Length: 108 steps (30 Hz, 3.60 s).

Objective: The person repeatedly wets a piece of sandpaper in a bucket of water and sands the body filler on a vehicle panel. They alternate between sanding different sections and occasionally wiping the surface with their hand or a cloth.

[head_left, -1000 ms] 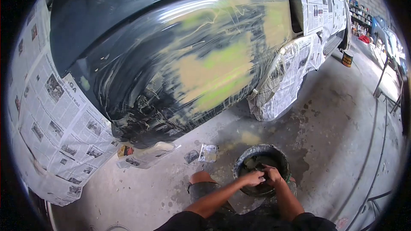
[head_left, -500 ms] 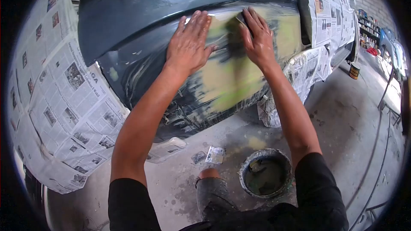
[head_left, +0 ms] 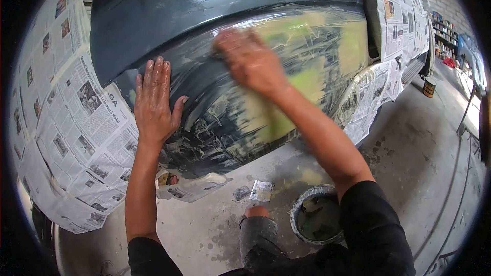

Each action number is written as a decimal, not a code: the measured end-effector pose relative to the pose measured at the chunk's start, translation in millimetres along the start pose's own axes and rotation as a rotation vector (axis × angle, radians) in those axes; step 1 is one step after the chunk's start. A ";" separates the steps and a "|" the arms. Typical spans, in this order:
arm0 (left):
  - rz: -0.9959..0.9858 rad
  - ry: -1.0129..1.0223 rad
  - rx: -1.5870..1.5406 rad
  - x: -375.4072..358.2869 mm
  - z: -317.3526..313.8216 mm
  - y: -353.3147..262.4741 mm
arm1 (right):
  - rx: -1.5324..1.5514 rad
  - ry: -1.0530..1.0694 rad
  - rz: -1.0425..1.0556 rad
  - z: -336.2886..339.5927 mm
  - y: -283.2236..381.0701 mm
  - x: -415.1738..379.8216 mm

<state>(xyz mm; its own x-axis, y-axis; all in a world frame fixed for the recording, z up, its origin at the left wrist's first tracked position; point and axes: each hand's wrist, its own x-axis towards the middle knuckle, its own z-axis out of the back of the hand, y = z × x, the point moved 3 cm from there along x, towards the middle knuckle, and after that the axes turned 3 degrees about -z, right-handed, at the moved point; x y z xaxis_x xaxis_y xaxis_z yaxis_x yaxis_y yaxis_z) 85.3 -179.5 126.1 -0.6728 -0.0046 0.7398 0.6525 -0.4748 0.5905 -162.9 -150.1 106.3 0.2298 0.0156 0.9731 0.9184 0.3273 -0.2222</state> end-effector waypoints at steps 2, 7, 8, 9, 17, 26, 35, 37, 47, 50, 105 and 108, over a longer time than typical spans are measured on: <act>0.001 -0.014 0.023 -4.8 0.4 7.0 | -0.091 -0.020 -0.183 10.9 -34.7 -11.4; 0.020 -0.028 0.014 -3.4 -2.3 3.6 | -0.125 -0.243 -0.207 -38.2 26.7 6.9; 0.014 -0.030 0.024 -2.9 -2.8 4.0 | -0.041 -0.223 -0.128 -46.0 48.8 17.4; 0.011 -0.028 0.022 -2.0 -3.7 3.8 | -0.042 -0.223 -0.132 -39.6 47.2 21.0; 0.027 -0.010 0.058 -4.5 -4.7 4.9 | -0.297 -0.236 -0.291 9.3 -73.3 -28.0; -0.007 -0.042 0.021 -0.9 -0.7 0.2 | 0.016 -0.035 -0.075 7.0 -45.4 -12.6; -0.005 -0.039 0.048 -0.2 -4.2 1.2 | -0.324 -0.162 -0.300 45.4 -150.1 -45.1; -0.013 -0.055 0.043 -1.0 -3.9 1.2 | -0.258 -0.093 -0.182 35.8 -123.1 -40.4; -0.023 -0.050 0.073 -2.7 -6.7 1.1 | -0.147 -0.100 -0.741 146.6 -146.5 -108.6; -0.034 -0.067 0.078 -3.0 -7.9 1.9 | -0.012 0.178 -1.137 162.7 -69.4 -222.4; -0.297 -0.262 -0.130 -53.3 -11.8 26.1 | -0.157 -0.380 -0.914 -54.4 59.8 -205.0; -0.315 -0.254 -0.107 -53.1 -13.4 28.7 | -0.072 -0.207 -0.869 -99.1 174.7 -188.5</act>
<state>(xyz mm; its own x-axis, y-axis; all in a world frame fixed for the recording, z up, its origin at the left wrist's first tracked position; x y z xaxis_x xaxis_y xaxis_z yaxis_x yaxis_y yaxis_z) 135.0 -204.7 99.4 -0.7178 0.3659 0.5924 0.3799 -0.5071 0.7736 -13.8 -189.4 -121.9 -0.6123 -0.0374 0.7898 0.7609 0.2434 0.6015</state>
